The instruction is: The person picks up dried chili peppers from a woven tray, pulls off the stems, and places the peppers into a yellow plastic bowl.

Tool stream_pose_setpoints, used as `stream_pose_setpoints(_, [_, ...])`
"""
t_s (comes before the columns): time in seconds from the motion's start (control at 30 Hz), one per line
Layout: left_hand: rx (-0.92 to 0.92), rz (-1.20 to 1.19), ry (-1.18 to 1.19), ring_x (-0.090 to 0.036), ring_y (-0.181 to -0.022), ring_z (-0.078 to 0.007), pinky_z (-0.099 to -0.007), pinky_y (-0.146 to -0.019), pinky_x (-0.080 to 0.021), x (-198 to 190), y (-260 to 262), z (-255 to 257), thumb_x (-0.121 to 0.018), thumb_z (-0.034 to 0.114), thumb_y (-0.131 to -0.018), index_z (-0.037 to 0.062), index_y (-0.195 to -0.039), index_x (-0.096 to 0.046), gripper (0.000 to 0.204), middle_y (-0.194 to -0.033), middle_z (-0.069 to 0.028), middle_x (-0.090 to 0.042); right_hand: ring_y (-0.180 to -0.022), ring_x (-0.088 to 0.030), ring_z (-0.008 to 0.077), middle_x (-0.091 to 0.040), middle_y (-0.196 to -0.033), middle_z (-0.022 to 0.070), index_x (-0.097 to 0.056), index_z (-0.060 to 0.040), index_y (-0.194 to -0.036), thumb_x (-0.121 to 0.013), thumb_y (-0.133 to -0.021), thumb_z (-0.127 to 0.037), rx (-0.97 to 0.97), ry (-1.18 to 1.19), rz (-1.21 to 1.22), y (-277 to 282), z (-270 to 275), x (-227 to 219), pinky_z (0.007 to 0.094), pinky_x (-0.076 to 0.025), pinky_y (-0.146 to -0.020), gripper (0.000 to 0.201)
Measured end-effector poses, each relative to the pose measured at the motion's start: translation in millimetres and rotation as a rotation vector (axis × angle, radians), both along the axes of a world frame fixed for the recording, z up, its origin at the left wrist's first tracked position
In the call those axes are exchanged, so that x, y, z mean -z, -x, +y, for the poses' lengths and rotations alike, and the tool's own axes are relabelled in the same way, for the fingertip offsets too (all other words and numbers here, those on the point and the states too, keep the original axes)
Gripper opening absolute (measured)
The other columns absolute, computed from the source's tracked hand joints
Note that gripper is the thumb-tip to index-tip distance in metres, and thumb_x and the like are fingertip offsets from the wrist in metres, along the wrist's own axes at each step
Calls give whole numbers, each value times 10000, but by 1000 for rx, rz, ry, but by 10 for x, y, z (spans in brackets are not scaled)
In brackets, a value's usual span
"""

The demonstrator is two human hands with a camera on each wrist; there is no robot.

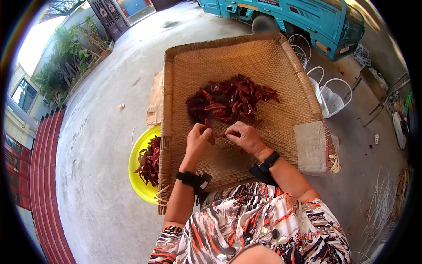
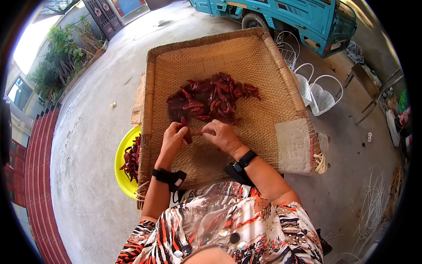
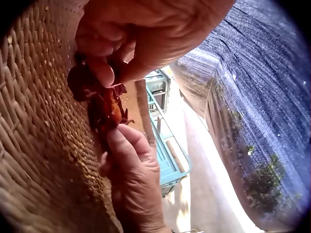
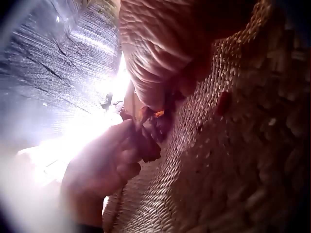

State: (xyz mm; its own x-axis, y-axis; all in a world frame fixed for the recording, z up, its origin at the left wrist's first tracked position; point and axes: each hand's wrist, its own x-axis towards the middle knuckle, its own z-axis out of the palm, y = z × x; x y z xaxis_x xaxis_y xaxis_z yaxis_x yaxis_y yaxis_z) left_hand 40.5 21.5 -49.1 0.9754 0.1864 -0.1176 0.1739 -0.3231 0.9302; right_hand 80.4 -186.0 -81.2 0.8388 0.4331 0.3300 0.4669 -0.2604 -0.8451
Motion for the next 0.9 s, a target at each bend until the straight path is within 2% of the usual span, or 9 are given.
stream_pose_setpoints(0.07, [85,14,123,-599,-681,-120,-255,-589,-473,172,-18,-48,-615,258,-950,21,-1063,-606,262,-861,-60,-651,-771,-645,198,-617,-863,67,-690,-72,-926,-711,-816,-126,-28,-5,-7,15,18,-16,313,-516,-694,124])
stream_pose_setpoints(0.23, [261,123,248,-568,-657,-55,-192,-566,-429,88,86,-223,-545,278,-1000,56,-1058,-605,238,-845,-6,-654,-819,-656,179,-645,-896,72,-677,-45,-930,-702,-812,-75,-68,-148,53,5,40,50,298,-523,-734,124])
stream_pose_setpoints(0.43, [199,128,557,-538,-597,-61,-186,-543,-427,118,109,-222,-604,186,-960,66,-1010,-608,131,-831,-18,-656,-859,-628,109,-660,-893,29,-650,-20,-975,-697,-852,-76,-199,-314,337,11,33,71,271,-519,-771,142])
stream_pose_setpoints(0.53, [160,83,542,-535,-587,-64,-186,-522,-421,63,129,-204,-632,129,-927,60,-985,-609,93,-809,-24,-646,-867,-610,85,-661,-913,19,-635,-33,-1017,-686,-876,-90,-245,-363,358,34,41,34,264,-514,-782,160])
stream_pose_setpoints(0.63, [55,-34,363,-555,-605,-66,-181,-521,-424,6,163,-157,-633,105,-905,54,-957,-608,77,-792,-20,-639,-868,-615,102,-633,-1079,63,-626,-39,-1032,-672,-864,-60,-170,-326,271,-19,41,78,273,-516,-785,175])
stream_pose_setpoints(0.73, [-105,-188,100,-579,-617,-86,-210,-540,-448,-268,248,10,-630,83,-879,40,-952,-605,89,-752,-16,-626,-864,-637,174,-540,-1279,110,-634,-69,-1042,-651,-852,-49,51,-172,-31,-27,20,26,306,-527,-778,192])
stream_pose_setpoints(0.8, [-265,-330,-277,-649,-713,-194,-341,-636,-508,-277,249,348,-627,75,-857,18,-981,-592,142,-791,-96,-661,-880,-649,234,-477,-1361,123,-638,-93,-1063,-634,-850,-65,81,-49,-56,-38,8,47,340,-533,-784,215])
stream_pose_setpoints(0.87, [-498,-227,-655,-676,-784,-303,-415,-688,-518,-490,359,542,-632,117,-857,21,-1002,-588,179,-854,-146,-684,-903,-655,275,-443,-1410,127,-642,-114,-1080,-620,-853,-86,90,97,-79,-27,21,32,366,-535,-792,229])
stream_pose_setpoints(0.9, [-573,-244,-724,-671,-808,-335,-440,-707,-514,-546,424,639,-638,148,-858,24,-1013,-587,205,-864,-165,-685,-918,-655,287,-442,-1418,125,-644,-123,-1088,-614,-858,-98,86,180,-90,-11,37,-15,376,-535,-798,233])
